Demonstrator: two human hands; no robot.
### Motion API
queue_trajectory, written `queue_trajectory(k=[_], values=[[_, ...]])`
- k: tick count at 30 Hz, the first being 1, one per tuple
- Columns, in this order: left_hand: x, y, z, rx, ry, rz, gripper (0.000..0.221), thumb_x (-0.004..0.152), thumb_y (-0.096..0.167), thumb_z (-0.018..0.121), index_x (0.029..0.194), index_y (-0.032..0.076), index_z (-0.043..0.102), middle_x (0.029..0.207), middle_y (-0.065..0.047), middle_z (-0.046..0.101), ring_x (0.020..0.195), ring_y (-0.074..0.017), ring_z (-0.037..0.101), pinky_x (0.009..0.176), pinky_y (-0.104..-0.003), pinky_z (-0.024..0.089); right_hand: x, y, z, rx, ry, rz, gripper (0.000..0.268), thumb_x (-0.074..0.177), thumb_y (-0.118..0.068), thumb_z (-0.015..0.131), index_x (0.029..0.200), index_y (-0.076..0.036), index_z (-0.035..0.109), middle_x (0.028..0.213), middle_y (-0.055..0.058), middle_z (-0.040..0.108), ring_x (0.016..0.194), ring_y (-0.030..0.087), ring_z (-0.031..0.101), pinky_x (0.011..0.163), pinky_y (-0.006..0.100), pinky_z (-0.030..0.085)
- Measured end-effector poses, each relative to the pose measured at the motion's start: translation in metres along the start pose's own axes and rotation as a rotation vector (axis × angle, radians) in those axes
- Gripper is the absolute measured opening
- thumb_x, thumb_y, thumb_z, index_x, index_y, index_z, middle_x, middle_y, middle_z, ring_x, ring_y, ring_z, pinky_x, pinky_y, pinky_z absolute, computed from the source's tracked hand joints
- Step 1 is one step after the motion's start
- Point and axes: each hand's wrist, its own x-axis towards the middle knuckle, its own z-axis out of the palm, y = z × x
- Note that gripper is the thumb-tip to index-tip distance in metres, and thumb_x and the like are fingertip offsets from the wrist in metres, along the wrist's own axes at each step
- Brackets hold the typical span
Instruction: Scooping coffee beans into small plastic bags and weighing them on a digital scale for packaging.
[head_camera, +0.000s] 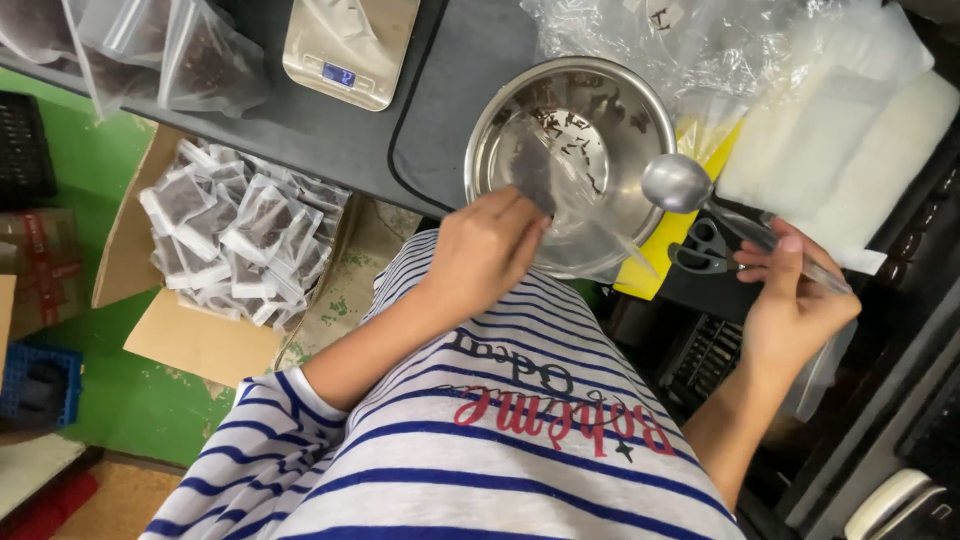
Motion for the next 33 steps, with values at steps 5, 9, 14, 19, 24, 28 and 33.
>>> queue_trajectory(k=[5, 9, 14, 19, 24, 28, 33], values=[[0.008, -0.011, -0.002, -0.05, 0.084, -0.1, 0.009, 0.079, 0.005, 0.053, 0.071, 0.002, 0.052, 0.067, -0.006, 0.05, 0.052, -0.017, 0.048, 0.041, -0.027, 0.039, -0.025, -0.016, -0.045, 0.043, 0.144, -0.234, 0.036, 0.095, -0.02, 0.051, 0.095, 0.016, 0.052, 0.079, 0.029, 0.053, 0.062, 0.034, 0.055, 0.055, 0.033, 0.041], [0.012, -0.013, 0.0, -0.081, 0.095, -0.125, 0.007, 0.08, 0.008, 0.053, 0.074, 0.004, 0.052, 0.07, -0.003, 0.047, 0.051, -0.0162, 0.044, 0.042, -0.028, 0.036, -0.041, -0.077, -0.039, -0.008, -0.152, -0.048, 0.01, 0.087, 0.009, 0.053, 0.092, 0.017, 0.05, 0.089, 0.027, 0.053, 0.074, 0.027, 0.056, 0.069, 0.029, 0.051], [0.016, -0.006, 0.006, -0.076, 0.038, -0.059, 0.006, 0.074, 0.004, 0.057, 0.068, 0.001, 0.057, 0.056, -0.006, 0.049, 0.048, -0.0186, 0.051, 0.04, -0.025, 0.042, -0.006, -0.009, 0.08, -0.23, -0.342, -0.624, 0.014, 0.075, 0.003, 0.06, 0.088, 0.001, 0.062, 0.078, 0.016, 0.059, 0.07, 0.031, 0.058, 0.057, 0.035, 0.048], [0.016, -0.004, 0.011, -0.076, 0.017, -0.04, 0.004, 0.072, -0.001, 0.055, 0.069, 0.0, 0.057, 0.055, -0.007, 0.049, 0.048, -0.0216, 0.052, 0.04, -0.027, 0.043, 0.0, 0.019, 0.123, -0.454, -0.53, -0.712, 0.007, 0.07, -0.004, 0.059, 0.07, 0.002, 0.06, 0.062, 0.017, 0.053, 0.056, 0.034, 0.055, 0.053, 0.043, 0.046], [0.015, -0.007, 0.007, -0.086, 0.044, -0.065, 0.004, 0.072, 0.003, 0.056, 0.069, 0.002, 0.056, 0.056, -0.005, 0.047, 0.048, -0.0205, 0.051, 0.04, -0.027, 0.043, -0.005, 0.021, 0.117, -0.111, -0.643, -0.411, 0.012, 0.081, -0.005, 0.05, 0.082, -0.002, 0.062, 0.068, 0.013, 0.057, 0.063, 0.033, 0.056, 0.054, 0.035, 0.045], [0.013, -0.009, 0.01, -0.12, 0.023, -0.061, 0.005, 0.074, 0.002, 0.055, 0.069, 0.001, 0.056, 0.057, -0.005, 0.048, 0.048, -0.0194, 0.051, 0.041, -0.026, 0.043, -0.011, 0.031, 0.102, 0.008, -0.694, -0.233, 0.013, 0.082, -0.005, 0.05, 0.083, -0.003, 0.064, 0.068, 0.013, 0.059, 0.063, 0.031, 0.057, 0.054, 0.034, 0.045], [0.013, -0.007, 0.008, -0.235, 0.056, -0.087, 0.006, 0.075, 0.003, 0.056, 0.069, 0.0, 0.056, 0.057, -0.007, 0.048, 0.049, -0.0175, 0.051, 0.04, -0.024, 0.042, -0.011, 0.026, 0.071, 0.434, -0.497, 0.127, 0.017, 0.085, -0.008, 0.049, 0.084, 0.006, 0.058, 0.069, 0.023, 0.058, 0.064, 0.027, 0.061, 0.06, 0.034, 0.051]])
